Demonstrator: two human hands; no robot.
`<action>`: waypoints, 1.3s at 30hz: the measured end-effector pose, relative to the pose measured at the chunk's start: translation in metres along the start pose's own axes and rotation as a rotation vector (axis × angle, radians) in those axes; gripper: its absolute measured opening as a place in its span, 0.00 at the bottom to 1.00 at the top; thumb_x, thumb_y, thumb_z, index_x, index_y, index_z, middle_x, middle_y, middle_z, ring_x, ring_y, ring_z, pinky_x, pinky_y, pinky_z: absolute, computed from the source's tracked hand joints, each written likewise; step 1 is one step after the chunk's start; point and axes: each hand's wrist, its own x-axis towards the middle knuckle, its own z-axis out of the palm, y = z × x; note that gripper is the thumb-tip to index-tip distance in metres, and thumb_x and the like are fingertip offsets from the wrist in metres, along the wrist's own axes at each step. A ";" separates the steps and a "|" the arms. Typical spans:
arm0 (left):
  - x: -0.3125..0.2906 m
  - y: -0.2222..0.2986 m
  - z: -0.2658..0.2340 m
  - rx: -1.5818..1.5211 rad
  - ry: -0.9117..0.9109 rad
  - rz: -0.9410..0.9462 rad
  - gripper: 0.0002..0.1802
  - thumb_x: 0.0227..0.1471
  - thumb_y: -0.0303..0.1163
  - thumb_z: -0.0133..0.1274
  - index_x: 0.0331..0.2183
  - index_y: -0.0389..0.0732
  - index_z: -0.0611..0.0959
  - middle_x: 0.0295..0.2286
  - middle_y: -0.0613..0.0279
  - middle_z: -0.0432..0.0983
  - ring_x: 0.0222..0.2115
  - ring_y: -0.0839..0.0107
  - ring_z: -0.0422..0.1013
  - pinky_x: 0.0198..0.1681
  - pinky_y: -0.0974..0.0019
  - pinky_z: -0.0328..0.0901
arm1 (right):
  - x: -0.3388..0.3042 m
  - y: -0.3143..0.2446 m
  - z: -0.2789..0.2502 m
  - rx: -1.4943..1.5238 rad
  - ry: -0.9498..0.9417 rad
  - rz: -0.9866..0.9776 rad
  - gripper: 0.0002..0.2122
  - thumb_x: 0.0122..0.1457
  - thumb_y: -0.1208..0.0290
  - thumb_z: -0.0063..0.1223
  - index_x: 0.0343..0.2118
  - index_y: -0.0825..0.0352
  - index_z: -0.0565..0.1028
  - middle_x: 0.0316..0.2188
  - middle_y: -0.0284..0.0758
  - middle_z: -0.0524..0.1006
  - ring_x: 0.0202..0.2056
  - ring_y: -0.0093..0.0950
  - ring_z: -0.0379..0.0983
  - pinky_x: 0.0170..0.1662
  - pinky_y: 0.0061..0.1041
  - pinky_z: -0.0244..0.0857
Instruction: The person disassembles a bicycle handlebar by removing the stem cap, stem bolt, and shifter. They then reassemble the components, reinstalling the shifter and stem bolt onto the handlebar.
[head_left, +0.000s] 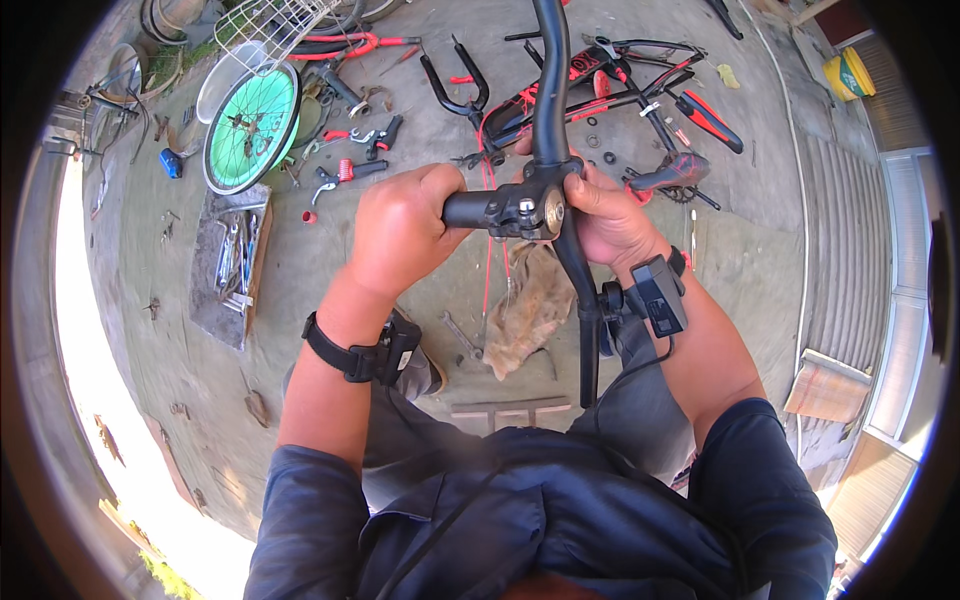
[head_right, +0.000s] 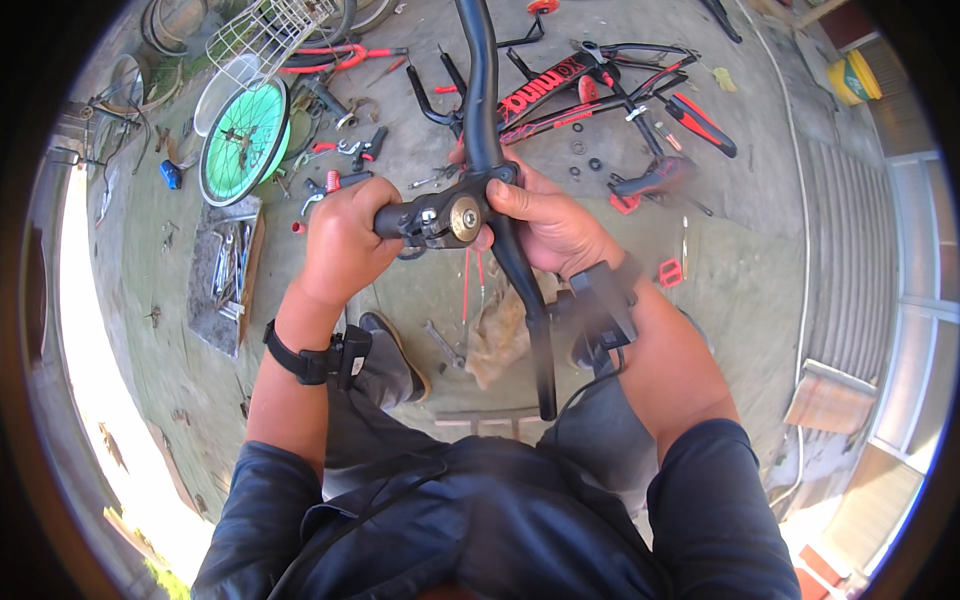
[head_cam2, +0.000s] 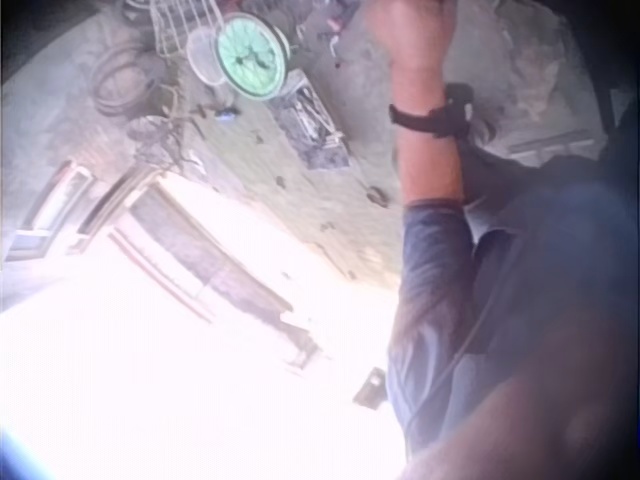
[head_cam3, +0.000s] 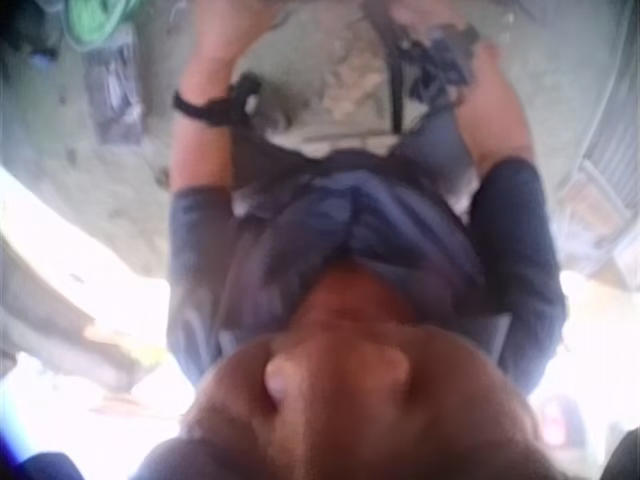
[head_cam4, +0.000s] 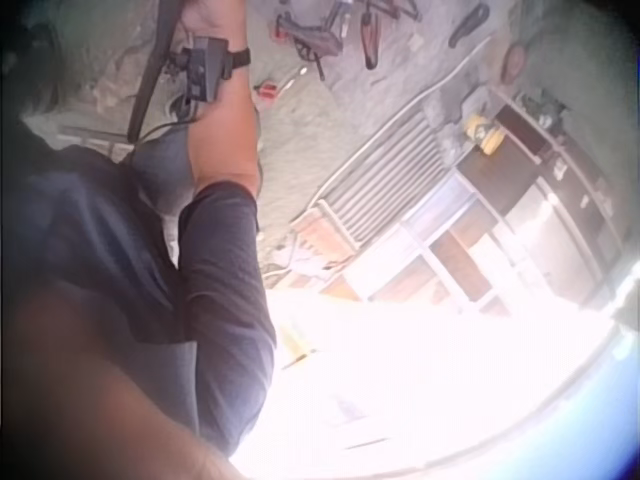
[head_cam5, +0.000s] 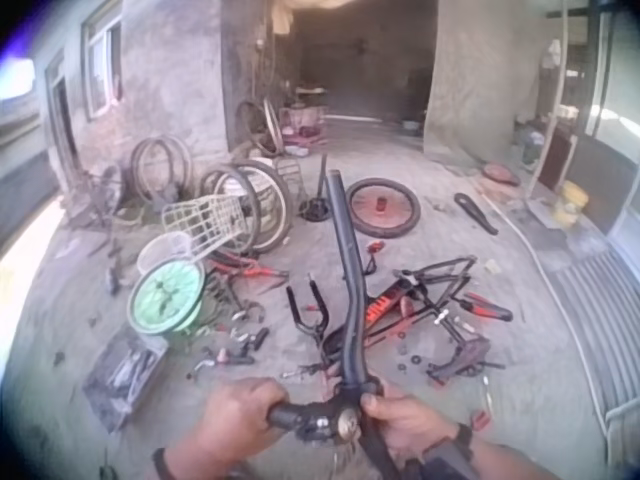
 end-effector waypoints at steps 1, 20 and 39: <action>0.002 0.001 -0.002 -0.017 -0.052 -0.009 0.14 0.42 0.35 0.67 0.29 0.41 0.79 0.23 0.54 0.78 0.25 0.51 0.75 0.26 0.53 0.66 | 0.000 -0.001 -0.001 0.027 -0.013 0.013 0.32 0.58 0.55 0.64 0.60 0.64 0.63 0.40 0.35 0.75 0.32 0.29 0.73 0.37 0.26 0.69; -0.001 0.008 -0.008 -0.038 -0.056 0.064 0.25 0.40 0.35 0.70 0.41 0.40 0.80 0.33 0.56 0.78 0.36 0.56 0.75 0.40 0.58 0.69 | 0.007 0.008 -0.024 -0.127 0.652 0.130 0.25 0.60 0.42 0.54 0.40 0.63 0.78 0.27 0.32 0.79 0.24 0.23 0.75 0.27 0.27 0.66; -0.020 -0.018 -0.030 -0.688 0.168 -0.268 0.16 0.50 0.25 0.66 0.42 0.37 0.81 0.30 0.66 0.77 0.30 0.80 0.73 0.25 0.76 0.70 | 0.003 -0.023 -0.030 -0.015 0.581 -0.045 0.26 0.62 0.43 0.52 0.42 0.67 0.75 0.27 0.39 0.78 0.20 0.30 0.71 0.26 0.31 0.64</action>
